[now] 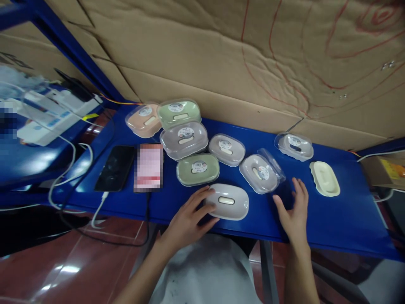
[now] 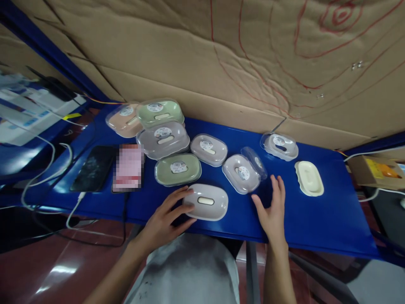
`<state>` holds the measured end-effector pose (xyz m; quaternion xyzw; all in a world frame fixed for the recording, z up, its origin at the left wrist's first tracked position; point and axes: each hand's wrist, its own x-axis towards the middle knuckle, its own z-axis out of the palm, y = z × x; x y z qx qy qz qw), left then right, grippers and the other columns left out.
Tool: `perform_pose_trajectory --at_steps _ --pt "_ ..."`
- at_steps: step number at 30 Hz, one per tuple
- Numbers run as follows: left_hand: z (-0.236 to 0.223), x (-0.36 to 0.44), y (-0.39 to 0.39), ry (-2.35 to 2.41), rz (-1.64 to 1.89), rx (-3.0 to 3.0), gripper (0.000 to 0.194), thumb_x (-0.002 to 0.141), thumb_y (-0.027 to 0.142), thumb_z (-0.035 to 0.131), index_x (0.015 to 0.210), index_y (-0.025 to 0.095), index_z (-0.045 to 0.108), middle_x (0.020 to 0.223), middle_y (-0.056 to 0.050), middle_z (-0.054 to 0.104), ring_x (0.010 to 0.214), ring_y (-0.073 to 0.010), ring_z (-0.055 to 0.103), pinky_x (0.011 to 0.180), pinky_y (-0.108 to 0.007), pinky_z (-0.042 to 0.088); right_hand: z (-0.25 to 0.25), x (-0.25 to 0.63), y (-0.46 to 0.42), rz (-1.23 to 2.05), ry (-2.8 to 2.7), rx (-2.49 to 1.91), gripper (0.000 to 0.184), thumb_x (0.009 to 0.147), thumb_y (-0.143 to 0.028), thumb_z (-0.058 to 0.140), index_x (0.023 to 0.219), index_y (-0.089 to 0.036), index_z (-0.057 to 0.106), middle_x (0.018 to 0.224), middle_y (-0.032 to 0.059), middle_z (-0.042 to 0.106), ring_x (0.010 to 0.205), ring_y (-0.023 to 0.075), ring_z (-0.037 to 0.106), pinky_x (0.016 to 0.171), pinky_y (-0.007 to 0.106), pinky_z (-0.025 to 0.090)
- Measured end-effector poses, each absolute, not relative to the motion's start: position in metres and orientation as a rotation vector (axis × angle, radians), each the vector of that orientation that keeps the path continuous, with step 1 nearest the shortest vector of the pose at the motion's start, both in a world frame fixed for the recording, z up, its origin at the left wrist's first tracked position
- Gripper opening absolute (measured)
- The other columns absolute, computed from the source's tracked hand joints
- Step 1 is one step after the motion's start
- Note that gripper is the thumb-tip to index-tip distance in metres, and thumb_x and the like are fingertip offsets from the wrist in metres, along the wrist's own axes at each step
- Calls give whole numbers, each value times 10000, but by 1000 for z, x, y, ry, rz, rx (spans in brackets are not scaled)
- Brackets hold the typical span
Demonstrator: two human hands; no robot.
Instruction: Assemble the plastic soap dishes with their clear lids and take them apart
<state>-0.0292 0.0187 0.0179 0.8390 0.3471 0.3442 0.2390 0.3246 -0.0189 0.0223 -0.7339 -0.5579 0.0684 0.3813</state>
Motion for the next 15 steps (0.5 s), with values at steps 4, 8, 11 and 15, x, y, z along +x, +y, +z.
perform_pose_trajectory --at_steps 4,8,11,15 --pt "18 -29 19 945 946 2305 253 983 206 753 1212 217 645 1504 -141 589 1502 -329 505 1190 -525 544 28 336 9 286 -1564 -1784 633 1076 -531 506 1658 -308 396 1740 116 359 1630 345 302 1268 660 343" --pt "20 -28 20 934 966 2306 252 977 211 762 1202 213 646 1481 -143 607 1492 -331 517 1171 -517 561 36 345 45 250 -1495 -1807 513 1076 -592 464 1420 -260 651 1520 138 612 1464 308 536 1205 596 437" --pt "20 -28 20 938 965 2306 257 976 215 764 1204 215 646 1474 -141 614 1491 -334 519 1172 -524 562 39 354 69 204 -1484 -1937 564 929 -719 646 1148 -205 725 1338 175 677 1316 347 616 1073 568 527" --pt "19 -28 20 947 964 2298 265 977 226 764 1213 229 642 1476 -133 612 1493 -337 517 1171 -538 563 43 370 94 147 -1523 -2051 563 893 -771 636 927 -211 678 1169 177 721 1178 355 659 1050 564 508"
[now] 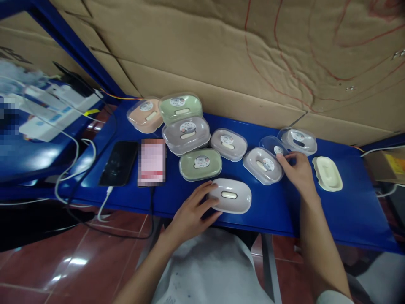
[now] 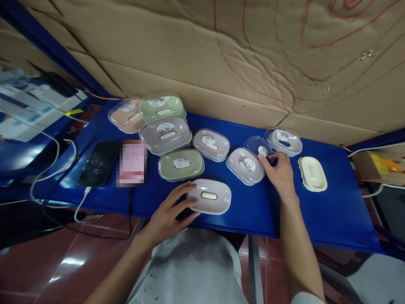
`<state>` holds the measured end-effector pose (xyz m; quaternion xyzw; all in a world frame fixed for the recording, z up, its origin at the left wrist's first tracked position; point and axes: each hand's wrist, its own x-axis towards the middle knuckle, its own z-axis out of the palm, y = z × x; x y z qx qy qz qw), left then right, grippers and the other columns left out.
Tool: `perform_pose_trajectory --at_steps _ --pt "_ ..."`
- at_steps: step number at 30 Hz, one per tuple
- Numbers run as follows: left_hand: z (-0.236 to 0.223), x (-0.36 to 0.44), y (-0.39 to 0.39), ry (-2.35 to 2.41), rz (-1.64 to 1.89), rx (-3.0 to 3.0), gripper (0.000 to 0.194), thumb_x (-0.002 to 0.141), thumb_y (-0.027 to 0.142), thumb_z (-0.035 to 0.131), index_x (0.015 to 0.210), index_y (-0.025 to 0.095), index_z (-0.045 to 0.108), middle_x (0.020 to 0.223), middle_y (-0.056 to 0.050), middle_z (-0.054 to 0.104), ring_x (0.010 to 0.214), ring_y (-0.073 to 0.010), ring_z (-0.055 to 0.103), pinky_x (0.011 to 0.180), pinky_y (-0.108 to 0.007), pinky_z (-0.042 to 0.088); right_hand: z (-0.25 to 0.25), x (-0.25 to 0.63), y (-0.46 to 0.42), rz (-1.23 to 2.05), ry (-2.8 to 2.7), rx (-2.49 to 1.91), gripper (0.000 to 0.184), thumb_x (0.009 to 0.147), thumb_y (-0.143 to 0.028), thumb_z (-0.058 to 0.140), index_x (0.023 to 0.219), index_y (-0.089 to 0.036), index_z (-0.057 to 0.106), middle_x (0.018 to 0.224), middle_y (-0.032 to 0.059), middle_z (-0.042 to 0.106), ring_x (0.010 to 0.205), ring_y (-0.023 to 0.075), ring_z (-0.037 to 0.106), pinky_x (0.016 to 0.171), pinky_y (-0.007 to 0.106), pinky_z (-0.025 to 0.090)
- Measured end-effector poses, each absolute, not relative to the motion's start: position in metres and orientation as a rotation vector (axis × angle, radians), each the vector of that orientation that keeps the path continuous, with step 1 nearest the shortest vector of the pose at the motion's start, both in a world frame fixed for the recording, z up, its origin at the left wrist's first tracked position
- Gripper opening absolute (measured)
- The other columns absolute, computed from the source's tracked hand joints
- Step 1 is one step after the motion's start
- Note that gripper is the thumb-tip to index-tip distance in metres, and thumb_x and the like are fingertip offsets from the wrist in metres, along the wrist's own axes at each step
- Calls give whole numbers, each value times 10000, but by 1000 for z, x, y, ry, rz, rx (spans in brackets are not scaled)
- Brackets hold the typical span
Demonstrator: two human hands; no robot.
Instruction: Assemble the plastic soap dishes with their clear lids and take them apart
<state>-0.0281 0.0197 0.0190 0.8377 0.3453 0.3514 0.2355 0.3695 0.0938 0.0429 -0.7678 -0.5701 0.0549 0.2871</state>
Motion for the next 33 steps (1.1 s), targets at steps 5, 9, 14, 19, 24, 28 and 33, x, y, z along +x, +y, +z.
perform_pose_trajectory --at_steps 5,9,14,19,24,28,33 --pt "20 -28 19 941 963 2310 259 984 230 755 1215 222 639 1477 -143 607 1499 -340 514 1160 -535 574 50 385 97 127 -1744 -2029 564 997 -716 469 1224 -252 695 1295 173 708 1199 363 662 1062 558 502" --pt "21 -29 18 962 958 2330 264 981 222 754 1220 199 644 1540 -179 556 1505 -345 516 1163 -515 574 46 393 62 -85 -1753 -2164 764 917 -839 526 1313 -200 662 1401 226 646 1262 427 633 1051 624 511" --pt "22 -30 18 973 920 2314 345 1002 237 723 1330 211 619 1601 -182 506 1515 -342 509 1164 -515 575 36 389 -18 -27 -1613 -2210 964 801 -913 632 1433 -186 583 1495 217 610 1358 438 607 1079 612 529" --pt "21 -34 16 1004 904 2271 532 1008 273 719 1503 247 525 1616 -169 480 1511 -335 509 1171 -524 566 26 348 -87 37 -1196 -1992 730 969 -580 688 1552 -186 492 1584 219 543 1425 429 577 1155 685 464" --pt "17 -36 14 944 991 2258 748 1004 262 730 1650 321 357 1691 -151 389 1541 -340 476 1171 -533 564 22 299 -86 77 -1801 -1600 607 959 -290 724 1542 -291 554 1644 139 480 1524 399 479 1223 649 433" --pt "15 -36 14 926 977 2305 779 1026 295 708 1684 355 294 1733 -147 329 1573 -358 431 1171 -558 557 30 272 -49 272 -2142 -1317 617 1022 -263 616 1619 -298 465 1650 127 459 1577 387 403 1180 608 506" --pt "13 -35 16 976 910 2254 612 1057 372 658 1618 300 427 1667 -154 443 1506 -320 529 1147 -506 588 34 258 -19 227 -2431 -1214 652 1049 -297 617 1664 -314 401 1673 125 446 1612 394 333 1170 618 512"
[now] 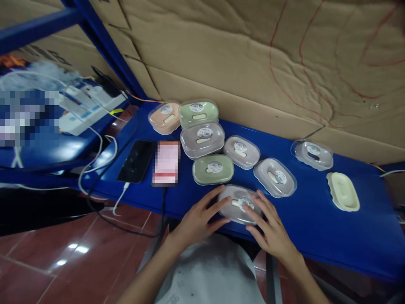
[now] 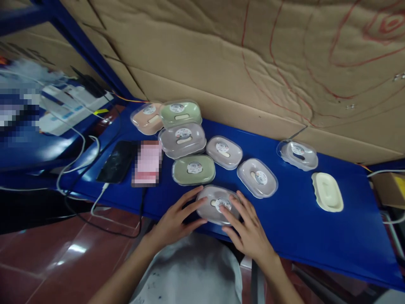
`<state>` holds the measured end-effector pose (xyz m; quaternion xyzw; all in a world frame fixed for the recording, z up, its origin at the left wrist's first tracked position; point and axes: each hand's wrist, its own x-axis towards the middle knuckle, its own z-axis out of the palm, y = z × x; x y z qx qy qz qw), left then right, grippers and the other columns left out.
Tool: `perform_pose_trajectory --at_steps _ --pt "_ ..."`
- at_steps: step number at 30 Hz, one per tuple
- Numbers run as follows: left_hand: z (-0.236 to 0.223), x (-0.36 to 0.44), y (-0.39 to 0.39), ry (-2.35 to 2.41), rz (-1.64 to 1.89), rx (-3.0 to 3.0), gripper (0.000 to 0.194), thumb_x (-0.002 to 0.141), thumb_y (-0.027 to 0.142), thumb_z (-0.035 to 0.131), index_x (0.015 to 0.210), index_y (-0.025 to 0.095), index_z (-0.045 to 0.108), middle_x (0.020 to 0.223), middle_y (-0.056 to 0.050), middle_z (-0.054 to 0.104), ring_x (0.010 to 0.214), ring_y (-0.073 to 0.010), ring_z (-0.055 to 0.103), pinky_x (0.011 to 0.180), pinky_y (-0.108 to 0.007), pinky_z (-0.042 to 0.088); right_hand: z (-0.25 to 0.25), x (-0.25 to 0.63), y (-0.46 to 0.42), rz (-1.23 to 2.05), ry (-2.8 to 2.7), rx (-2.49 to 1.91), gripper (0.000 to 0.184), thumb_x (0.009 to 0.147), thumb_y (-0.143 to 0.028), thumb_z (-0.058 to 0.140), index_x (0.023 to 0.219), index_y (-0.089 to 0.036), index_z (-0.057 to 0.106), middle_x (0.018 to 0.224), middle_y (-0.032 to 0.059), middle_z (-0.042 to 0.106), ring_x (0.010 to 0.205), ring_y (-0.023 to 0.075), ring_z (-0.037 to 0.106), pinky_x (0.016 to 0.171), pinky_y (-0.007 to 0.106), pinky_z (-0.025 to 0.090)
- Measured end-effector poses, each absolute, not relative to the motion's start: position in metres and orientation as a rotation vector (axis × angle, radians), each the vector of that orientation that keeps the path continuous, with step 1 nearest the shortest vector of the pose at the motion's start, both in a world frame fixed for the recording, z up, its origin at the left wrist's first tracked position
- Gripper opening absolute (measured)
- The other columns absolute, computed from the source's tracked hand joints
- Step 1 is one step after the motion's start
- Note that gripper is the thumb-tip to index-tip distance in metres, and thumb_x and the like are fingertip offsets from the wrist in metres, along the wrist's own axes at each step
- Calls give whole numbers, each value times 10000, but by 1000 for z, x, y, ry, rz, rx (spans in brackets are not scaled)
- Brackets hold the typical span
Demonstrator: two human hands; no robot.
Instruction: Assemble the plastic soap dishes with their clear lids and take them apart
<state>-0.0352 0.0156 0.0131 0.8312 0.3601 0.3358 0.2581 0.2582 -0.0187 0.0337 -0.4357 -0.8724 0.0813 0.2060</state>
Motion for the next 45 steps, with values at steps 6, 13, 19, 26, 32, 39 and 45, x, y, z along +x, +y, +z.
perform_pose_trajectory --at_steps 6,13,19,26,32,39,45 --pt "10 -35 17 949 949 2257 594 1020 346 713 1566 290 485 1628 -155 478 1485 -318 549 1142 -520 592 30 258 -22 102 -2459 -1208 723 1029 -290 682 1674 -382 370 1701 79 439 1606 368 361 1167 589 541" --pt "4 -36 15 965 958 2323 532 1001 339 740 1494 289 545 1561 -165 520 1417 -326 607 1058 -508 646 30 255 -28 194 -2453 -1239 789 997 -228 721 1667 -436 360 1779 20 288 1626 351 314 1211 557 514" --pt "12 -31 13 1022 950 2366 517 1031 373 693 1511 270 531 1570 -156 535 1416 -305 614 1089 -474 630 29 259 -25 345 -2346 -1277 782 1015 -219 685 1681 -425 331 1803 21 203 1631 337 279 1247 539 459" --pt "13 -30 14 993 959 2415 494 1057 361 654 1521 256 519 1588 -166 521 1462 -310 574 1121 -488 607 29 261 -26 354 -2340 -1290 764 1038 -249 655 1694 -414 300 1794 35 239 1620 308 319 1251 516 452" --pt "11 -30 14 1000 938 2388 479 1058 369 653 1512 287 523 1591 -145 523 1458 -309 580 1109 -505 614 26 258 -27 310 -2366 -1331 817 1011 -290 706 1700 -416 285 1792 52 247 1606 331 359 1240 532 474" --pt "12 -31 9 1059 994 2313 578 1049 378 669 1583 298 461 1635 -157 480 1424 -307 613 1097 -475 622 62 280 -4 -18 -2279 -1302 780 974 -264 743 1660 -400 399 1746 54 362 1558 360 449 1238 571 485" --pt "15 -30 9 1086 1023 2313 457 1057 270 627 1506 240 549 1529 -159 590 1318 -263 687 1058 -430 644 107 336 126 20 -2087 -1529 619 981 -489 713 1533 -247 573 1684 123 453 1543 325 471 1281 541 400"
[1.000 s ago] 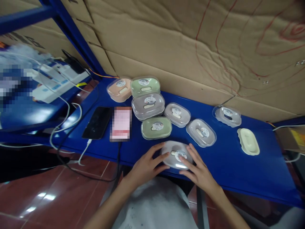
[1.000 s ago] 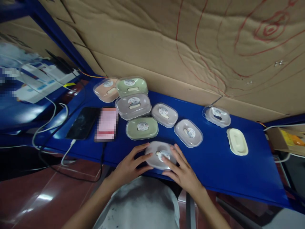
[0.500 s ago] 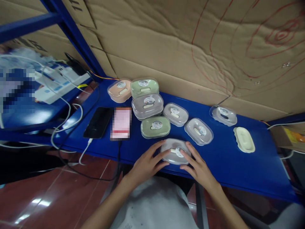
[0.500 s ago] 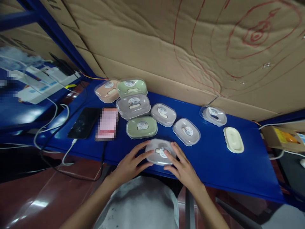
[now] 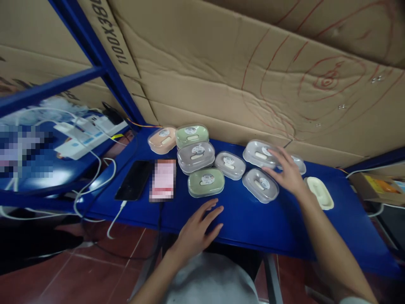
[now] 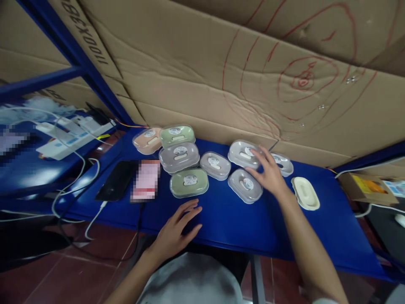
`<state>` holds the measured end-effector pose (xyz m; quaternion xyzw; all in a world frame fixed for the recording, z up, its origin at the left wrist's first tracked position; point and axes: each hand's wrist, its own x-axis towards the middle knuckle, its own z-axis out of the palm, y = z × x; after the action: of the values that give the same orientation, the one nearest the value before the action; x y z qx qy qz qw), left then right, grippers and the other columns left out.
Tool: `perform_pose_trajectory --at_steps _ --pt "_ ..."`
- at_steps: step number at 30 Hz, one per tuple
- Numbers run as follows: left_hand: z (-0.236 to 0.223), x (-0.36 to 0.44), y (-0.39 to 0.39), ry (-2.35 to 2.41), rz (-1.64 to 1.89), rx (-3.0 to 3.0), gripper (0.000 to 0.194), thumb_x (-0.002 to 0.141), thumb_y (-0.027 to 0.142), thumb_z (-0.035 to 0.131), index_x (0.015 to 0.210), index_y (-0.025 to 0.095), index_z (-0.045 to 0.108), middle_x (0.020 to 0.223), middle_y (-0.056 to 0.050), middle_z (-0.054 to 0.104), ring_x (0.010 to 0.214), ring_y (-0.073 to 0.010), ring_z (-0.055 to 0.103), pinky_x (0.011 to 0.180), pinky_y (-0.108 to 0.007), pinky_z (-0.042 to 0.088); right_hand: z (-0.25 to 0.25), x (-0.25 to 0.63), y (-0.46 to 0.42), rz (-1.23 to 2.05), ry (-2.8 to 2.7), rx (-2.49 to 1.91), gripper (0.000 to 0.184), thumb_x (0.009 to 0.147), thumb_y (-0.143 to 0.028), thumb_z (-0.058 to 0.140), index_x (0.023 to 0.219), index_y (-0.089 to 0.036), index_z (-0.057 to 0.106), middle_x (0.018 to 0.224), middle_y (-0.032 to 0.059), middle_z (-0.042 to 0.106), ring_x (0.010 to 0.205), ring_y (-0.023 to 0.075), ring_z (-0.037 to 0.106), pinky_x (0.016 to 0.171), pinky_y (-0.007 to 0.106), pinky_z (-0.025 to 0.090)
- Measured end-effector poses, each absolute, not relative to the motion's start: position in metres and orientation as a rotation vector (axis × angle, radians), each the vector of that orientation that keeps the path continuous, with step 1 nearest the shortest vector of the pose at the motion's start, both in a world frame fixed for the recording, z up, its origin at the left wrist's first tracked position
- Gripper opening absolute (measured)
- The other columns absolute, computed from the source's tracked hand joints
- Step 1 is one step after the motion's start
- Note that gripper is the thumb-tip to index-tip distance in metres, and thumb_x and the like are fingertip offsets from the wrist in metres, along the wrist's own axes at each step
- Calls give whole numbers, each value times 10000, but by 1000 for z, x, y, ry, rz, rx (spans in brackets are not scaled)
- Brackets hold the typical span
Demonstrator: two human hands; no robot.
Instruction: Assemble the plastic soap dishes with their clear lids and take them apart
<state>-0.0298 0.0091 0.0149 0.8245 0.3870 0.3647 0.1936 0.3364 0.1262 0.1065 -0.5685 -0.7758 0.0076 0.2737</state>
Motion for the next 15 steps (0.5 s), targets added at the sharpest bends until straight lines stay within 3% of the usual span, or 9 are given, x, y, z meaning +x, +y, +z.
perform_pose_trajectory --at_steps 4,9,15 --pt "14 -28 9 1116 1027 2348 366 1066 250 600 1432 245 612 1419 -131 675 1279 -257 709 1043 -433 652 103 353 193 211 -2217 -1542 612 947 -543 715 1430 -172 655 1573 142 589 1459 308 572 1215 485 468" --pt "10 -25 9 1160 1031 2365 278 1061 246 602 1329 241 679 1307 -113 735 1194 -252 745 1004 -430 667 91 344 208 225 -2320 -1498 578 978 -588 634 1346 -149 706 1481 122 672 1352 242 659 1144 388 525" --pt "11 -25 10 1145 1010 2395 225 1065 229 590 1254 224 711 1281 -117 742 1145 -255 753 961 -427 673 90 378 139 123 -2087 -1572 509 1059 -556 484 1365 -214 703 1427 116 710 1354 298 657 1215 537 470"
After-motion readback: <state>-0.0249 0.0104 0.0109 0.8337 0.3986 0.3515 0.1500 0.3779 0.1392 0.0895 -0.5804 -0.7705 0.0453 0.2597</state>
